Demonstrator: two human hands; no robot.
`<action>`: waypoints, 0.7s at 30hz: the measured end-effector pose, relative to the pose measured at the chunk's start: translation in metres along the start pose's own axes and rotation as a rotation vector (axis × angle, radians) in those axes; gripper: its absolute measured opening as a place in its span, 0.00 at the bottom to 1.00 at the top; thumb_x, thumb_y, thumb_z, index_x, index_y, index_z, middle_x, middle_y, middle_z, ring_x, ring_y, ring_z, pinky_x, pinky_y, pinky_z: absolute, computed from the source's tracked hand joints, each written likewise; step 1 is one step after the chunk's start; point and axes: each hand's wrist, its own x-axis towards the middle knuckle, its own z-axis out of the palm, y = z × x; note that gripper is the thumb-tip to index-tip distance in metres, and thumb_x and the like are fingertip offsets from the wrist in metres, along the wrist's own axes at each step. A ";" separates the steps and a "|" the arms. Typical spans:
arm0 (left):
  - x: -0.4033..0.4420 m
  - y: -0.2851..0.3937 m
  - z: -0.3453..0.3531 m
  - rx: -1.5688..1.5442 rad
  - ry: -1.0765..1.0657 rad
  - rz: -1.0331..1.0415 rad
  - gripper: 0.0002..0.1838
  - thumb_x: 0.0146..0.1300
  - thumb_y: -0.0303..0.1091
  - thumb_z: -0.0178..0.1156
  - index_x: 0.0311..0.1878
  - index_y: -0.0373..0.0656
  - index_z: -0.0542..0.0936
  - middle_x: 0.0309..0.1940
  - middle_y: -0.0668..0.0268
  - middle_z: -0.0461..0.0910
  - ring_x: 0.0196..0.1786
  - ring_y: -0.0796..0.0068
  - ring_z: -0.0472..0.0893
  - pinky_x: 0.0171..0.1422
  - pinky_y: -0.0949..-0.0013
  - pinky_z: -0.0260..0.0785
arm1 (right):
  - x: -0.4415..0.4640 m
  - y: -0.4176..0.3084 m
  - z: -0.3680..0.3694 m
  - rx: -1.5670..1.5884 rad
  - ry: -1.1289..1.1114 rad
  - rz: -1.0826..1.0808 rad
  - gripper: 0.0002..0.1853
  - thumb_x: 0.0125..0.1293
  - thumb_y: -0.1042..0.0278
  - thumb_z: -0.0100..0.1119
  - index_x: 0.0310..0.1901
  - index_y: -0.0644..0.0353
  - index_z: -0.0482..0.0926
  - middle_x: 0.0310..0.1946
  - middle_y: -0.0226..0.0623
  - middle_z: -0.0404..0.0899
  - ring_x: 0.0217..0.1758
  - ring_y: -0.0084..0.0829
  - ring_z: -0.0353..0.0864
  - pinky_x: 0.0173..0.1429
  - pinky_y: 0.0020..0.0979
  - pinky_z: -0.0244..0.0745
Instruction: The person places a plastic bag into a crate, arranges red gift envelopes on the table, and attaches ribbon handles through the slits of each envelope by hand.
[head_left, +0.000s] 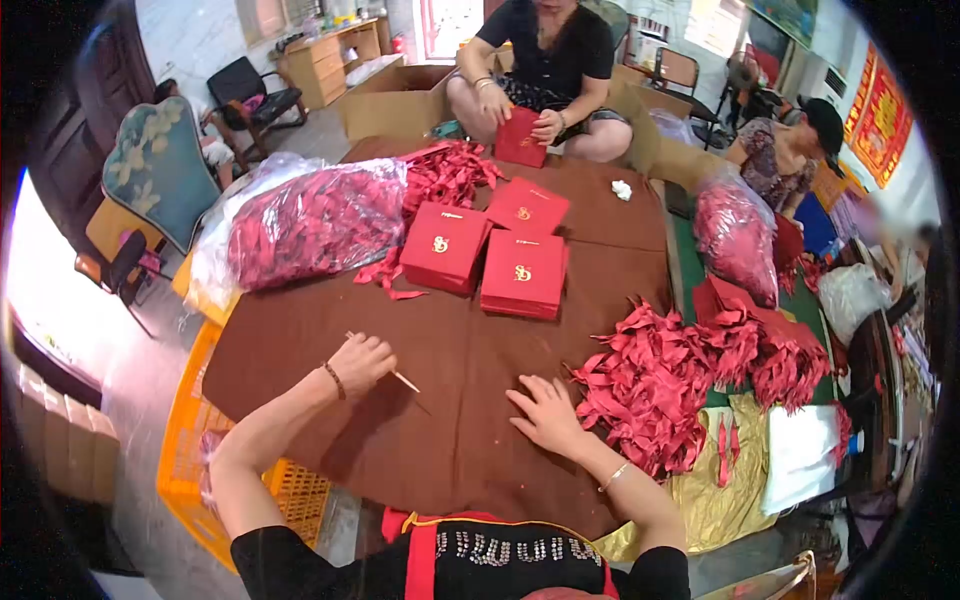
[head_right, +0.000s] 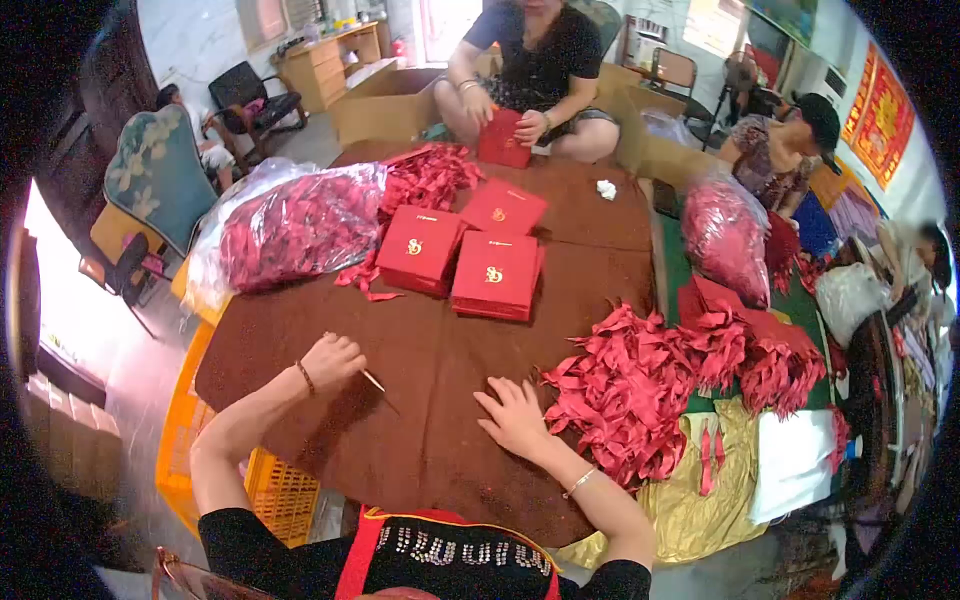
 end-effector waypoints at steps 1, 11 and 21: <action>0.018 -0.005 -0.015 -0.022 0.091 0.005 0.09 0.51 0.33 0.55 0.37 0.45 0.73 0.30 0.65 0.72 0.37 0.66 0.73 0.43 0.63 0.66 | -0.003 0.000 0.008 0.050 -0.016 0.041 0.26 0.57 0.55 0.60 0.57 0.51 0.70 0.60 0.44 0.63 0.66 0.45 0.59 0.68 0.54 0.50; 0.201 -0.068 -0.123 -0.755 1.184 -0.462 0.06 0.56 0.21 0.56 0.37 0.38 0.77 0.30 0.60 0.80 0.33 0.70 0.80 0.39 0.72 0.70 | -0.015 -0.003 0.013 -0.003 0.100 0.023 0.23 0.61 0.54 0.55 0.56 0.53 0.71 0.61 0.42 0.64 0.66 0.42 0.60 0.69 0.50 0.50; 0.209 -0.080 -0.110 -1.374 1.012 -0.606 0.09 0.64 0.24 0.49 0.44 0.40 0.76 0.34 0.63 0.81 0.31 0.79 0.79 0.36 0.77 0.72 | -0.014 -0.005 0.013 0.009 0.144 0.049 0.22 0.60 0.54 0.56 0.54 0.54 0.73 0.60 0.41 0.66 0.66 0.41 0.60 0.69 0.48 0.52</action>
